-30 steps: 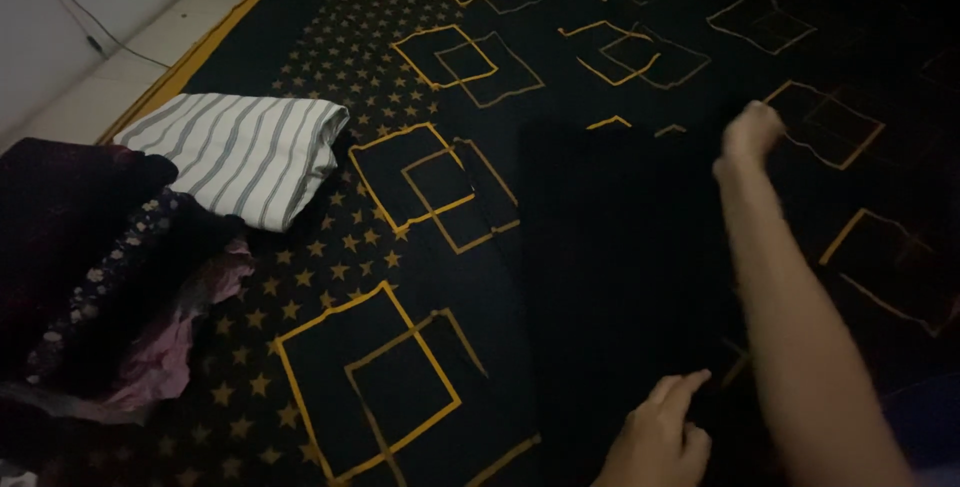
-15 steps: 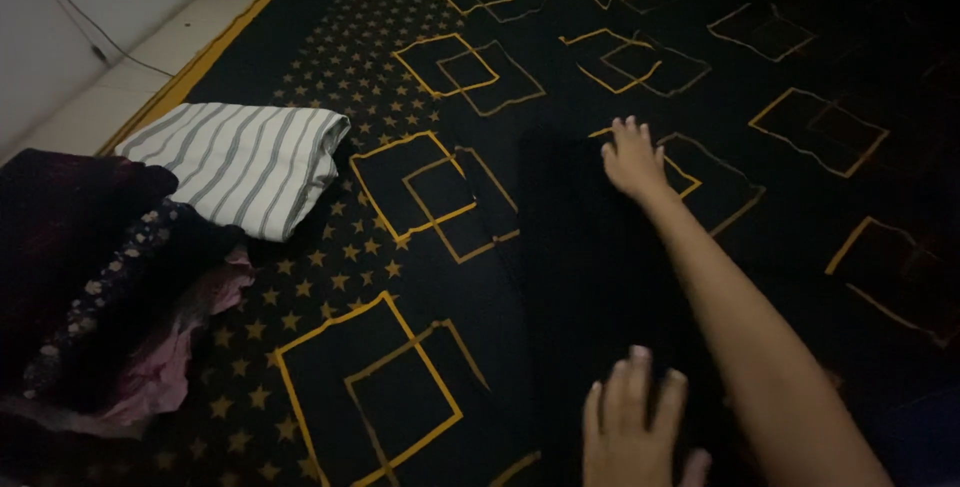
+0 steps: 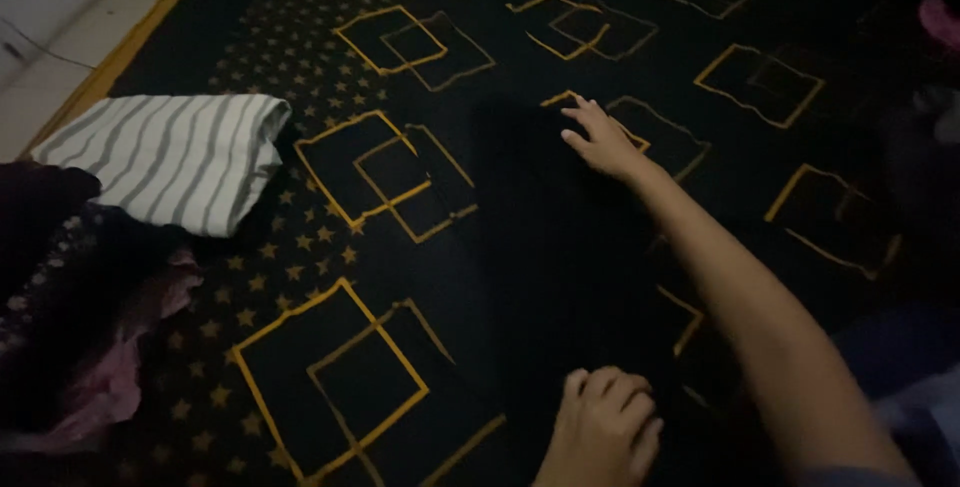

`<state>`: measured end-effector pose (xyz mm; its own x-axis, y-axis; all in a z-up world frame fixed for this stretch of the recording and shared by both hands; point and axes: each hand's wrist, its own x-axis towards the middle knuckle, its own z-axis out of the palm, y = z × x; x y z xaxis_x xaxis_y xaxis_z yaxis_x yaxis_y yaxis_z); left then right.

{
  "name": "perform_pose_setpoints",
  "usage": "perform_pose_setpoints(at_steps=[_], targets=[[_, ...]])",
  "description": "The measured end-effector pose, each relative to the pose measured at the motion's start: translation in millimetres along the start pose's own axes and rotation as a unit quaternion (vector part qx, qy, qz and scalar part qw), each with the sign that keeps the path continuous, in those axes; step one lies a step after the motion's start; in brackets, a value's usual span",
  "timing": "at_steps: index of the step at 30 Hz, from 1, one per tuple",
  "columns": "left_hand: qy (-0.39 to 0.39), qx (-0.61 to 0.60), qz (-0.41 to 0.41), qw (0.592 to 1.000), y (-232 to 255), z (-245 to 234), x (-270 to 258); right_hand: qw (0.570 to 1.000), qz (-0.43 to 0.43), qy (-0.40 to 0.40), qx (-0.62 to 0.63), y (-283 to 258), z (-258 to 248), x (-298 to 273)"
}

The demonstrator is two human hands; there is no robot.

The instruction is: Folding black clothes and denim jeans on a floor mat.

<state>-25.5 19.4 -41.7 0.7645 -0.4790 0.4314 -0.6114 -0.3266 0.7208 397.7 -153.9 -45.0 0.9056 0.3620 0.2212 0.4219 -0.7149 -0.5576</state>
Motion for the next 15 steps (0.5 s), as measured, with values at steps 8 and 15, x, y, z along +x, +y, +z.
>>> perform_pose_setpoints(at_steps=[8,15], targets=[[-0.02,0.15,-0.076,0.986,10,35,-3,0.984,-0.016,-0.135,-0.116,-125,-41,-96],[0.016,0.188,-0.055,0.98,-7,35,-12,0.971,-0.084,-0.126,-0.184,-111,37,-114]])
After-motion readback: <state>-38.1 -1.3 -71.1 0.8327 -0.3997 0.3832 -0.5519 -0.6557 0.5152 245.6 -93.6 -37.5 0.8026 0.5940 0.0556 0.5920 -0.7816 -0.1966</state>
